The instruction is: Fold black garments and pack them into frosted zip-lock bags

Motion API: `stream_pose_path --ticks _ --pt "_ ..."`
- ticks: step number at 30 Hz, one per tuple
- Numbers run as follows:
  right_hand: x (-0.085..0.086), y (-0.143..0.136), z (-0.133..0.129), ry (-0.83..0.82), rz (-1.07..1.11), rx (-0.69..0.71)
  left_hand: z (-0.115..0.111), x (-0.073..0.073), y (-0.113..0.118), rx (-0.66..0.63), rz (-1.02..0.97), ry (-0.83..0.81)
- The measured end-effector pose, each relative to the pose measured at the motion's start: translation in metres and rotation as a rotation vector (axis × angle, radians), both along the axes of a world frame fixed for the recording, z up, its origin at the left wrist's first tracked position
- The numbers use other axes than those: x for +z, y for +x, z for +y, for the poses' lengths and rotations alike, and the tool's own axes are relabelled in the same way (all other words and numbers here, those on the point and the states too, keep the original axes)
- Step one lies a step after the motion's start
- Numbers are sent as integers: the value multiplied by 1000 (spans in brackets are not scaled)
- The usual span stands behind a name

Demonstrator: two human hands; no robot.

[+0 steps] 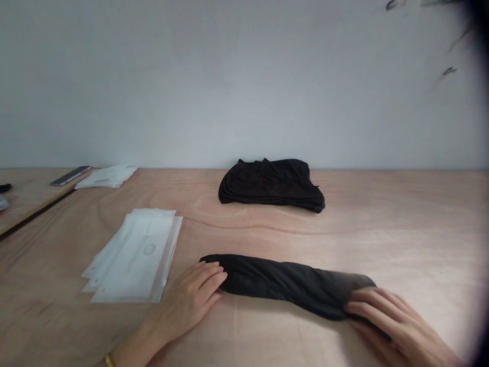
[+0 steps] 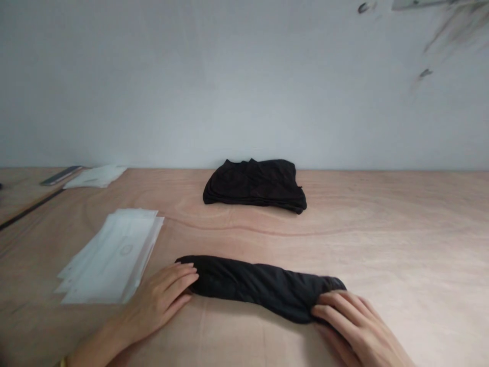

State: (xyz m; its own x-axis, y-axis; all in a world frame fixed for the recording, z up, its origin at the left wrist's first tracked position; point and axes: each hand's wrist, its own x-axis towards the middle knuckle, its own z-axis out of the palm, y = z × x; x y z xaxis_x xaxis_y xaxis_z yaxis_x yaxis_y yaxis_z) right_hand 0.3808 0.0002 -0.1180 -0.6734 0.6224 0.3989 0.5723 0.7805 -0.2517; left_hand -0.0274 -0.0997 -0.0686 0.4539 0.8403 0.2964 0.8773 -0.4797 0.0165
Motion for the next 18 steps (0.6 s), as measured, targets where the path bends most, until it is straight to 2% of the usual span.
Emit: stream_pose_path --ticks 2,4,6,8,10,13,15,17,18 --pt "5 -2 18 36 -67 -74 9 -2 3 -4 53 45" --pt "19 -17 33 72 -130 -182 22 -2 9 -9 82 60" --pt "35 -45 36 96 -148 -237 33 -2 14 16 80 54" --pt "44 -82 26 71 -116 -182 40 -1 13 66 65 64" --pt "41 -119 8 -21 -99 -56 43 0 6 117 63 91" --pt "23 -159 -15 16 -101 17 43 7 -6 192 49 166" --pt "12 -171 -22 33 -96 8 46 14 -3 220 -29 267" --pt "8 -175 -27 37 -104 -4 51 20 12 223 -184 355" --pt "8 -173 -28 38 -110 -10 55 21 23 214 -282 349"
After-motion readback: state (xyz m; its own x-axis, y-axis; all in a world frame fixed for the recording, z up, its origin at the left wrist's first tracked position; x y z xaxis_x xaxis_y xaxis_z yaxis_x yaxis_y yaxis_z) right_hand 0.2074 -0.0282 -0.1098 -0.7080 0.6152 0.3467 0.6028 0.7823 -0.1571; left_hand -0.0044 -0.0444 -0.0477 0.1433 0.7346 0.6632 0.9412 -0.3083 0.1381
